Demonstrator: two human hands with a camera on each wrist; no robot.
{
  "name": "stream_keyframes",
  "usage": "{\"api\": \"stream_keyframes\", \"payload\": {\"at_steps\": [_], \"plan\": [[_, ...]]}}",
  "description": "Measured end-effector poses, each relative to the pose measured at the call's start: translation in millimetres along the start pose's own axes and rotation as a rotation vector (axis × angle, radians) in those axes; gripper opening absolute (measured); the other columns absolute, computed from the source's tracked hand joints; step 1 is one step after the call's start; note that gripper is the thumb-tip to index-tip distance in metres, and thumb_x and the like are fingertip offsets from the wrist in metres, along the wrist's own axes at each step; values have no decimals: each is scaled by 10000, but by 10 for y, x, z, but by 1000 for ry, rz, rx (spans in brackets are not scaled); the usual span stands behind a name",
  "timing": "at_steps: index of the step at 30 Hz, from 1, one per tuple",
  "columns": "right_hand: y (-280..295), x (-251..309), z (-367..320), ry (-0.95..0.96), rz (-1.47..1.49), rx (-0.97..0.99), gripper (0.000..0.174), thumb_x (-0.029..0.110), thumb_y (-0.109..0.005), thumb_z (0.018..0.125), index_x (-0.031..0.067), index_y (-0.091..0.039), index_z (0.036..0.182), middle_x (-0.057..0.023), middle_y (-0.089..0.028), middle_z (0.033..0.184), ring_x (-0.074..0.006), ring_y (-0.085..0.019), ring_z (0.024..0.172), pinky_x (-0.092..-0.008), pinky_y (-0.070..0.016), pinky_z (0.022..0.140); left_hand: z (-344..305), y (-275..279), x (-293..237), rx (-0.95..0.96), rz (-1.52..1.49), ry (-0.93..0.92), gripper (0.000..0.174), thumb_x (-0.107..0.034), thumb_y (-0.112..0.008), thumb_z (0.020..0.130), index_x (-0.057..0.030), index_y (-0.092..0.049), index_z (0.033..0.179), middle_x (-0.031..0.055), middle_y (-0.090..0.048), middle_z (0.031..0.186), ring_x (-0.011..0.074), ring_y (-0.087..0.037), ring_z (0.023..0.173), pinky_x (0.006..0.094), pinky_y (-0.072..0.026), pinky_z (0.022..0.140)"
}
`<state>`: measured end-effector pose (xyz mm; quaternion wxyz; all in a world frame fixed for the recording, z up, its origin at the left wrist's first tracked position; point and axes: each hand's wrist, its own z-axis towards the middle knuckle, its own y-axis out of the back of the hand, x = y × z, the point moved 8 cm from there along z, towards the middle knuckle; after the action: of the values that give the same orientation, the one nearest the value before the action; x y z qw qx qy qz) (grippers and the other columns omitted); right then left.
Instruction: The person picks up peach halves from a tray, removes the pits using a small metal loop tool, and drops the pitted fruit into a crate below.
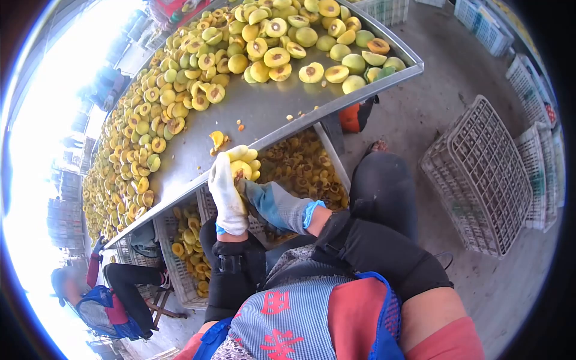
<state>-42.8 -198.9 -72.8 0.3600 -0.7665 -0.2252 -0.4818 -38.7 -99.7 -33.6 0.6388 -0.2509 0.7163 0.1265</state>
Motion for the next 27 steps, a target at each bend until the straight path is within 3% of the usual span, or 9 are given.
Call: {"api": "stream_keyframes", "payload": {"at_steps": [1, 3, 6, 10, 15, 23, 24, 26, 27], "plan": [[-18, 37, -3, 9, 47, -4, 680, 712, -445, 953, 79, -692, 939, -9, -513, 619, -129, -433, 473, -324, -364, 446, -25, -39, -22, -30, -31, -37, 414, -347, -486, 1021, 12, -648, 1147, 161, -710, 1065, 245, -699, 880, 349, -579, 768], [-31, -18, -104, -253, 146, 35, 654, 679, -443, 974, 78, -699, 954, -13, -540, 653, -127, -448, 489, -324, -375, 455, -62, -95, -69, -92, -98, -111, 412, -347, -484, 1016, 12, -661, 1113, 150, -719, 1038, 236, -702, 842, 337, -575, 741], [-30, 108, -117, -128, 37, 15, 686, 766, -419, 926, 119, -637, 856, 40, -461, 588, -89, -403, 460, -260, -319, 422, 4, -49, 21, -67, -108, -27, 420, -346, -469, 1019, 18, -676, 1053, 149, -727, 974, 231, -701, 785, 330, -570, 699], [-1, 36, -175, -301, 3, 134, 657, 735, -419, 946, 130, -654, 840, 18, -518, 623, -105, -420, 474, -267, -336, 436, 81, -56, -21, 124, 160, -17, 498, -416, -462, 1014, 22, -684, 932, 161, -721, 875, 236, -683, 689, 327, -552, 617], [-146, -94, -284, -422, 179, 349, 634, 785, -447, 902, 180, -596, 784, 59, -469, 570, -61, -364, 429, -224, -265, 392, 12, -99, -16, 232, 74, 94, 545, -478, -440, 1010, 2, -674, 900, 152, -710, 859, 221, -661, 667, 324, -535, 589], [-259, -21, -190, -127, 207, 232, 579, 689, -485, 951, 153, -633, 792, 53, -489, 561, -80, -377, 422, -243, -286, 400, 99, 66, -41, 85, -385, 66, 400, -448, -413, 1015, -95, -585, 934, 92, -652, 853, 225, -621, 621, 336, -522, 520], [-282, -10, -183, -1, 159, 212, 573, 675, -486, 959, 143, -644, 814, 48, -502, 569, -83, -383, 422, -246, -297, 403, 240, 133, 101, 362, -775, 179, 303, -438, -495, 988, -169, -618, 922, 27, -624, 800, 178, -589, 640, 307, -503, 510], [-299, -107, -114, 302, 37, 139, 564, 649, -485, 972, 125, -663, 863, 37, -529, 588, -86, -395, 424, -251, -317, 411, 324, 432, -123, 136, -849, 36, 244, -399, -521, 980, -188, -643, 999, -6, -686, 896, 177, -609, 680, 307, -523, 530], [-296, -212, -90, 136, 64, 168, 565, 653, -477, 969, 127, -656, 870, 34, -529, 596, -90, -402, 429, -254, -322, 414, 249, 566, -287, 62, -755, -33, 244, -391, -521, 983, -189, -652, 1023, -15, -704, 932, 176, -615, 693, 309, -530, 541]]}}
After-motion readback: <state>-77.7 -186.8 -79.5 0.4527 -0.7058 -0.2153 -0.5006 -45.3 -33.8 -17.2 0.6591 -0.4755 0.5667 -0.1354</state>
